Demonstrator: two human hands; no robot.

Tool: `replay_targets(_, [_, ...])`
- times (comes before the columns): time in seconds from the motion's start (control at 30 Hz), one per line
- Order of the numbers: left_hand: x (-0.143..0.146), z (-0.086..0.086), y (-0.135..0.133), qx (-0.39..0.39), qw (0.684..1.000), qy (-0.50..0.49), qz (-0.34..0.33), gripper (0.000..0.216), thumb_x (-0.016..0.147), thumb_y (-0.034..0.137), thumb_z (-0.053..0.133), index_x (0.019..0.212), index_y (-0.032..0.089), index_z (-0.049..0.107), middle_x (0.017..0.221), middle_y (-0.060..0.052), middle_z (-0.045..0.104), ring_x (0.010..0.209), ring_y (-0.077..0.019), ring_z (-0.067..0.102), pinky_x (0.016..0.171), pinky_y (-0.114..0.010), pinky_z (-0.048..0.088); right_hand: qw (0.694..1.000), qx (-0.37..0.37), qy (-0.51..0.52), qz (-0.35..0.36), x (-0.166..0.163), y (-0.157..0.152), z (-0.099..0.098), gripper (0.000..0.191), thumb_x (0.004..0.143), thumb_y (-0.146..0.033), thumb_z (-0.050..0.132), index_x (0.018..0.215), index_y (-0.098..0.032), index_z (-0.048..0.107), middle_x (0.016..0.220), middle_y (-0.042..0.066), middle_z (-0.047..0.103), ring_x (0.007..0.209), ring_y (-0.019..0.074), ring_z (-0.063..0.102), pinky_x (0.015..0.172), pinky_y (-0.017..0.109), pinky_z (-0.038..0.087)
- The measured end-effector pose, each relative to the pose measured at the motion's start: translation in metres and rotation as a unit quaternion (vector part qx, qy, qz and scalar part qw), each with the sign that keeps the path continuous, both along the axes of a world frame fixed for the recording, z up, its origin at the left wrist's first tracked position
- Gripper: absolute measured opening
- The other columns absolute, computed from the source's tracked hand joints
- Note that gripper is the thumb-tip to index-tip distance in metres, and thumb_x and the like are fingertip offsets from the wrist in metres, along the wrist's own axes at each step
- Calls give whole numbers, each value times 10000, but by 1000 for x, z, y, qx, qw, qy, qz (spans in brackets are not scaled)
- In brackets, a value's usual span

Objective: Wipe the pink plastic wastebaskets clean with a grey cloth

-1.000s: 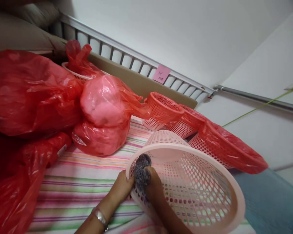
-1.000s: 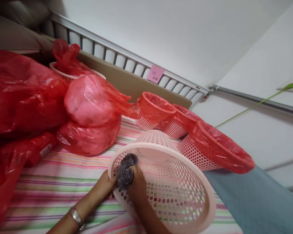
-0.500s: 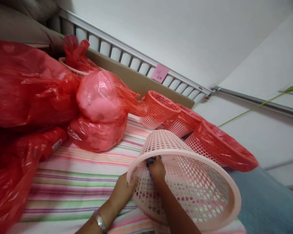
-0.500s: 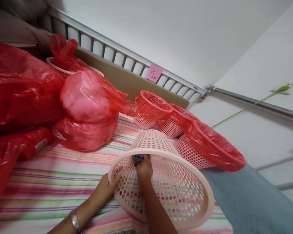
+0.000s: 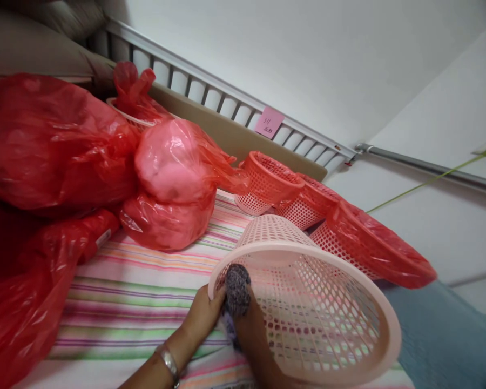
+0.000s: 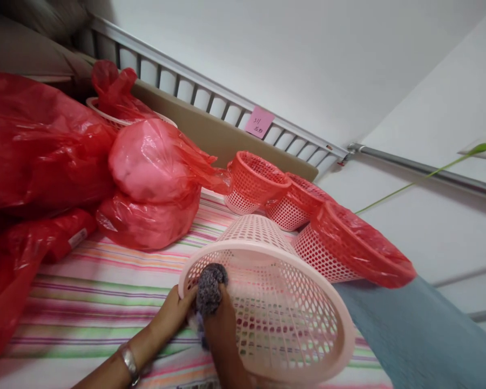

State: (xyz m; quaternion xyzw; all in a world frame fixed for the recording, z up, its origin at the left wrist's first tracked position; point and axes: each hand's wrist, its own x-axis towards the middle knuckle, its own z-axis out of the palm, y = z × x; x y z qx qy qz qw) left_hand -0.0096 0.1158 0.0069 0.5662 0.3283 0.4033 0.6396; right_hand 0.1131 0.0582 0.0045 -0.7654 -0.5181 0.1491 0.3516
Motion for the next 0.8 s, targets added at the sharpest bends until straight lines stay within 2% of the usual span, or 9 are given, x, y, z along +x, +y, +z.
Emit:
replay_targets(0.07, [0, 0, 0, -10, 1000, 7, -3, 436, 857, 437, 471, 1036, 95, 674, 1012, -98, 718, 979, -275, 628, 878, -313, 463, 998, -27, -58, -18, 14, 17, 6, 349, 765, -277, 454, 1090, -200, 558, 1069, 96, 656, 1006, 231, 608, 873, 338, 454])
replay_targets(0.13, [1, 0, -1, -22, 1000, 17, -6, 448, 843, 457, 489, 991, 81, 682, 958, -112, 727, 937, -280, 642, 831, -315, 483, 989, -79, -113, -57, 30, 36, 12, 353, 798, -295, 425, 1121, -213, 543, 1049, 89, 650, 963, 232, 618, 814, 330, 458])
replay_targets(0.23, [2, -2, -2, -18, 999, 32, -7, 462, 839, 475, 491, 943, 70, 687, 901, -131, 728, 882, -285, 652, 781, -319, 495, 956, -167, -198, -136, 56, 62, 15, 451, 802, -292, 420, 1244, -212, 471, 1073, 106, 627, 943, 248, 623, 755, 345, 453])
replay_targets(0.33, [0, 1, -4, 11, 999, 34, -19, 456, 848, 478, 486, 989, 91, 682, 935, -119, 724, 905, -275, 648, 792, -305, 484, 932, -206, -237, -181, 77, 79, 15, 464, 790, -246, 410, 1244, -173, 467, 1046, 143, 624, 934, 268, 625, 734, 364, 446])
replay_targets(0.47, [-6, 9, -6, 33, 998, 9, -48, 483, 872, 509, 439, 1049, 126, 673, 949, -77, 728, 873, -243, 646, 767, -288, 481, 929, -212, -235, -189, 85, 86, 13, 424, 805, -242, 390, 1201, -131, 494, 1050, 169, 617, 938, 286, 623, 740, 376, 447])
replay_targets(0.63, [-6, 7, -6, 38, 999, 0, -34, 493, 885, 520, 414, 1053, 135, 671, 977, -81, 724, 903, -249, 643, 794, -310, 482, 938, -194, -233, -168, 66, 74, 13, 459, 816, -263, 419, 1262, -154, 452, 1072, 136, 620, 965, 276, 613, 775, 368, 446])
replay_targets(0.73, [-3, 6, -7, 38, 999, -10, -28, 481, 893, 508, 408, 1103, 155, 656, 1021, -79, 716, 966, -252, 634, 855, -323, 471, 957, -160, -207, -124, 47, 57, 13, 449, 828, -343, 430, 1251, -197, 465, 1098, 100, 621, 997, 253, 605, 796, 337, 448])
replay_targets(0.8, [-3, 7, -7, 34, 999, -16, -29, 472, 897, 499, 407, 1136, 168, 644, 1049, -72, 709, 1009, -250, 623, 898, -328, 457, 977, -122, -144, -96, 32, 43, 15, 461, 827, -401, 426, 1231, -186, 482, 1109, 108, 625, 1004, 258, 606, 819, 341, 450])
